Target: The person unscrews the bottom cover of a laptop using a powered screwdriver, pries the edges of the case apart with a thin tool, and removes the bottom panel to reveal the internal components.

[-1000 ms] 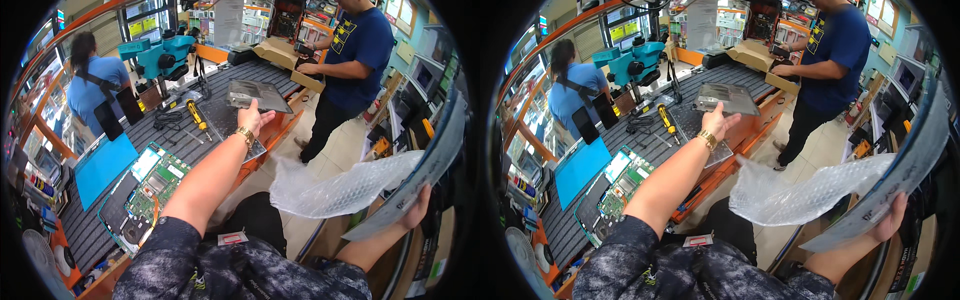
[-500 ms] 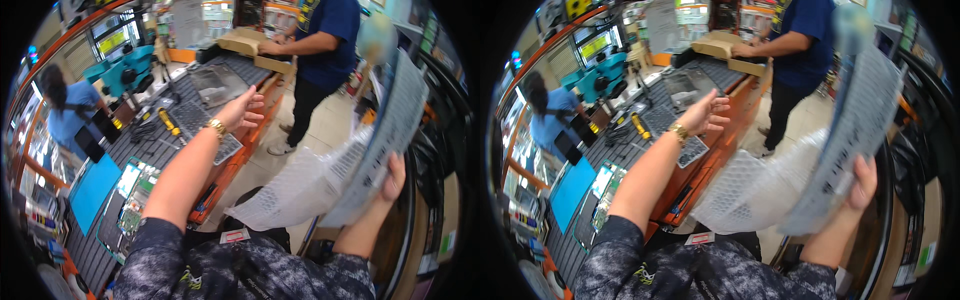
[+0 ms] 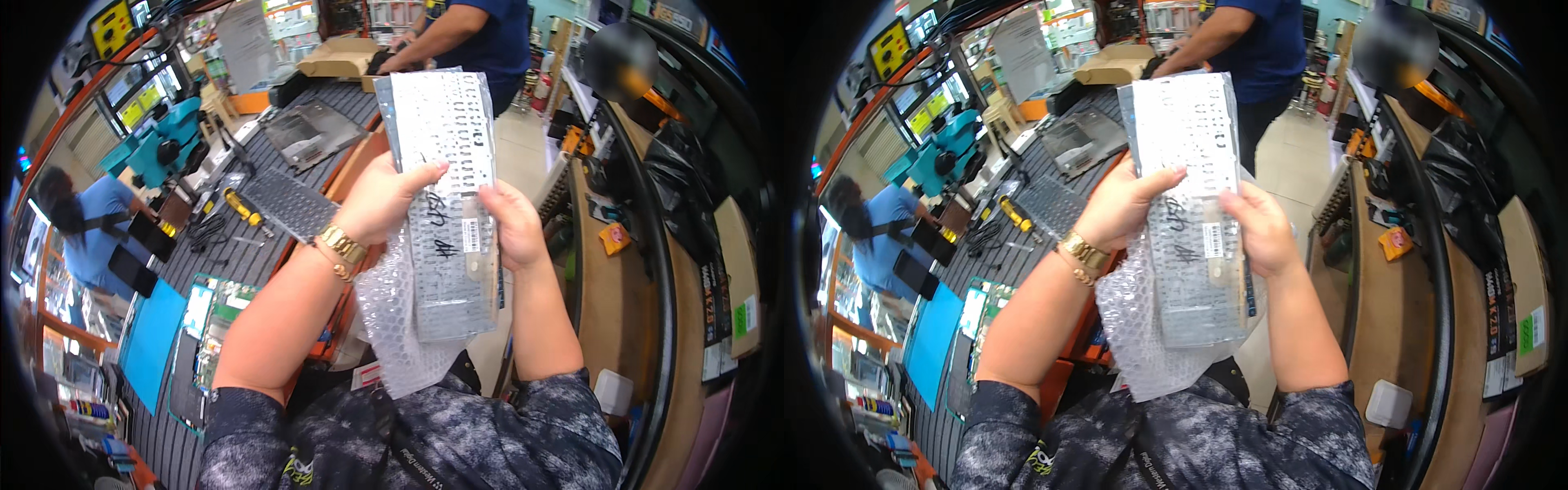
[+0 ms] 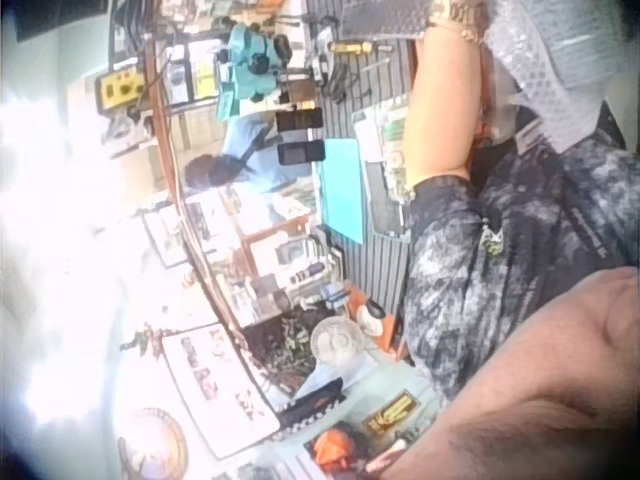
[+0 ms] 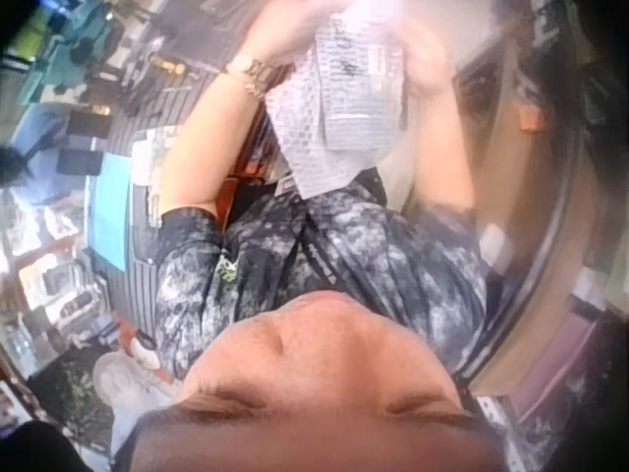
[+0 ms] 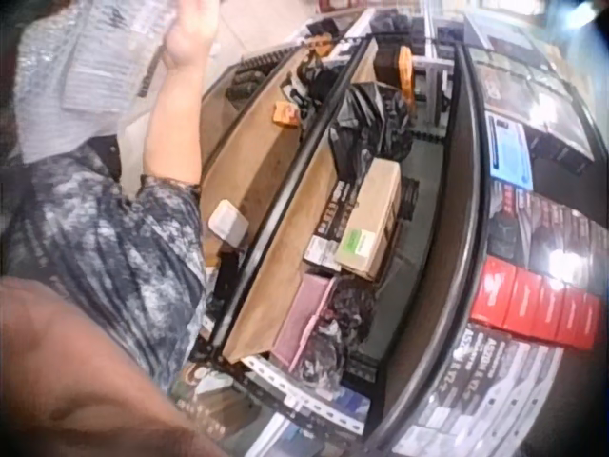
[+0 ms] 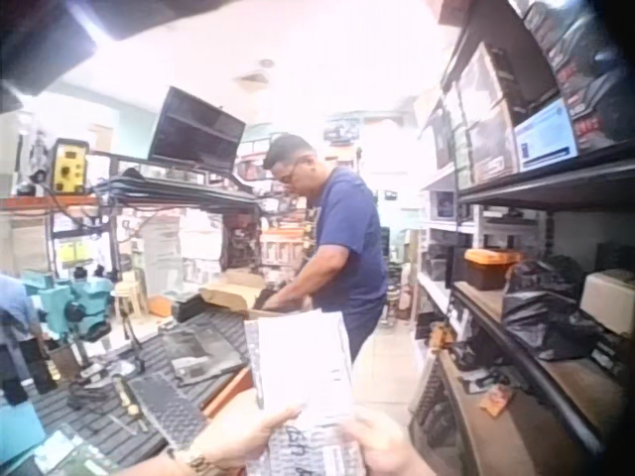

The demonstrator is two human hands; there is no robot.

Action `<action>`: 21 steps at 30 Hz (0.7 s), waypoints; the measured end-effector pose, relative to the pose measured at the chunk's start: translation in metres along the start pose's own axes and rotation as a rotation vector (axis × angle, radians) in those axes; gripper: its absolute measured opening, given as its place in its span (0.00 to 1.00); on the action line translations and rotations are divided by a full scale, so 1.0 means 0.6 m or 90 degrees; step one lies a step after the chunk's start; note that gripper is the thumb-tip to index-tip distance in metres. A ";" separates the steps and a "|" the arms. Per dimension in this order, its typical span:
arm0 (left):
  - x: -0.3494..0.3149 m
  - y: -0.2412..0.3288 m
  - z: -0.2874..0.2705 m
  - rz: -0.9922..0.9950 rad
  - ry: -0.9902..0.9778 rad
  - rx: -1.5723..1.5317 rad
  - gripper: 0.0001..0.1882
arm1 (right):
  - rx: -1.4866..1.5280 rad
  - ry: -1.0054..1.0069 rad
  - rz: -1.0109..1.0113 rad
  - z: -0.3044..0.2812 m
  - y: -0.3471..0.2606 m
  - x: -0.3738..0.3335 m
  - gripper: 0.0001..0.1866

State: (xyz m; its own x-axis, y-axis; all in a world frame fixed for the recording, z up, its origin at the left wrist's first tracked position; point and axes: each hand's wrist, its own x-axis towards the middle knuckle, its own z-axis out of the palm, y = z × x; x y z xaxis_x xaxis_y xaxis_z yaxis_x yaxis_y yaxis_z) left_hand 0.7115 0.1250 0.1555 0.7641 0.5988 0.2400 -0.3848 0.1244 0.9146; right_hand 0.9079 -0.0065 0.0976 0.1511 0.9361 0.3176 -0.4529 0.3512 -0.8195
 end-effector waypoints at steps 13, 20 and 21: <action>0.001 -0.070 -0.105 0.032 0.360 -0.038 0.26 | -0.753 0.149 -0.045 0.039 0.217 -0.259 0.89; 0.004 -0.084 -0.028 -0.015 0.260 -0.287 0.28 | -0.560 0.404 -0.050 -0.103 0.243 -0.148 0.25; -0.005 -0.059 -0.028 0.009 0.264 -0.266 0.28 | -0.559 0.440 -0.133 -0.117 0.218 -0.134 0.22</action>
State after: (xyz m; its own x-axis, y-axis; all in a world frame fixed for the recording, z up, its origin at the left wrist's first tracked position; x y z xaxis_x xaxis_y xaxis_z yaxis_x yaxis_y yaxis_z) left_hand 0.7142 0.1317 0.1169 0.5241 0.8513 0.0266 -0.6284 0.3654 0.6867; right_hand 0.8982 -0.0346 -0.0687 0.7273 0.5719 0.3794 0.3694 0.1397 -0.9187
